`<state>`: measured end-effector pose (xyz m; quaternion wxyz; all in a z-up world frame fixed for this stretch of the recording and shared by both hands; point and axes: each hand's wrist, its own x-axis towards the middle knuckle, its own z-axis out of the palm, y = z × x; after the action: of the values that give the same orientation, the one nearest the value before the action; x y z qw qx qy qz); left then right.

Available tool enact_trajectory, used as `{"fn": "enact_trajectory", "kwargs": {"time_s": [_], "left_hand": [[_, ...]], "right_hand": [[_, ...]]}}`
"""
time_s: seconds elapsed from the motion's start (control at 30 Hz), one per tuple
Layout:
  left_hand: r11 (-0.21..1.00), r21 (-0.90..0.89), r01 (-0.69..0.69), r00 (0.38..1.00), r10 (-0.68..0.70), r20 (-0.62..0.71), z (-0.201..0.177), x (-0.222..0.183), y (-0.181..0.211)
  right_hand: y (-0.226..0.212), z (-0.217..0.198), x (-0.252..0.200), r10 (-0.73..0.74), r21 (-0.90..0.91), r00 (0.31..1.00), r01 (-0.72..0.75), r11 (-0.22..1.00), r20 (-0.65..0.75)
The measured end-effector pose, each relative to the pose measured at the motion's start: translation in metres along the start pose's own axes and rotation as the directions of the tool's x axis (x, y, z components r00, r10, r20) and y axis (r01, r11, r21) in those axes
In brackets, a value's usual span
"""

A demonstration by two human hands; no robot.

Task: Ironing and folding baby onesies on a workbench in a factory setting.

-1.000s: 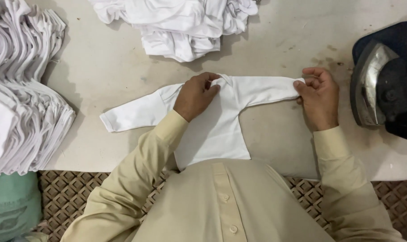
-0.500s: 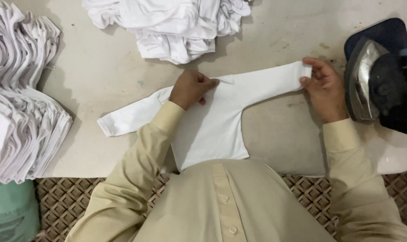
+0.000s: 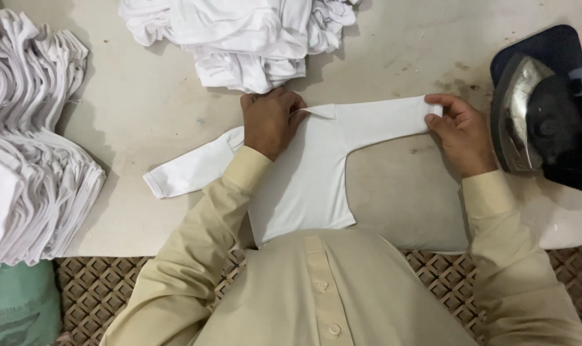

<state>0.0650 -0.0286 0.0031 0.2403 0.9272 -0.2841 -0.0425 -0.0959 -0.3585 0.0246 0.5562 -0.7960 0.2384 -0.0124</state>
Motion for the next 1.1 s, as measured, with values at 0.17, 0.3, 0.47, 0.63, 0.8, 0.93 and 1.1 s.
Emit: {"fn": "enact_trajectory", "kwargs": {"time_s": [0.17, 0.3, 0.47, 0.63, 0.8, 0.93, 1.1], "left_hand": [[0.989, 0.109, -0.1, 0.972, 0.12, -0.2, 0.008, -0.027, 0.036], [0.955, 0.24, -0.175, 0.984, 0.18, 0.001, 0.035, -0.054, 0.064], [0.972, 0.203, -0.118, 0.993, 0.113, 0.037, 0.024, -0.053, 0.074], [0.974, 0.206, -0.092, 0.987, 0.062, 0.149, 0.03, -0.054, 0.07], [0.979, 0.191, -0.074, 0.99, 0.049, 0.132, 0.029, -0.052, 0.073], [0.979, 0.192, -0.071, 0.991, 0.047, 0.127, 0.033, -0.054, 0.07], [0.958, 0.243, -0.151, 0.988, 0.154, 0.005, 0.038, -0.055, 0.066]], "right_hand": [[-0.017, 0.004, -0.005, 0.025, -0.053, 1.0, -0.026, 0.998, -0.015], [0.003, -0.003, 0.009, 0.023, -0.077, 0.999, -0.021, 0.997, 0.028], [-0.034, 0.03, -0.013, -0.432, -0.766, 0.897, 0.342, 0.544, 0.093], [-0.033, 0.101, -0.042, -0.413, -0.579, 0.826, 0.563, 0.59, 0.383], [-0.027, 0.056, -0.035, -0.187, -0.775, 0.975, 0.207, 0.597, 0.117], [-0.04, 0.02, -0.028, -0.153, -0.742, 0.966, 0.259, 0.618, 0.209], [-0.072, -0.105, -0.021, -0.593, -0.946, 0.799, 0.257, 0.196, 0.094]]}}
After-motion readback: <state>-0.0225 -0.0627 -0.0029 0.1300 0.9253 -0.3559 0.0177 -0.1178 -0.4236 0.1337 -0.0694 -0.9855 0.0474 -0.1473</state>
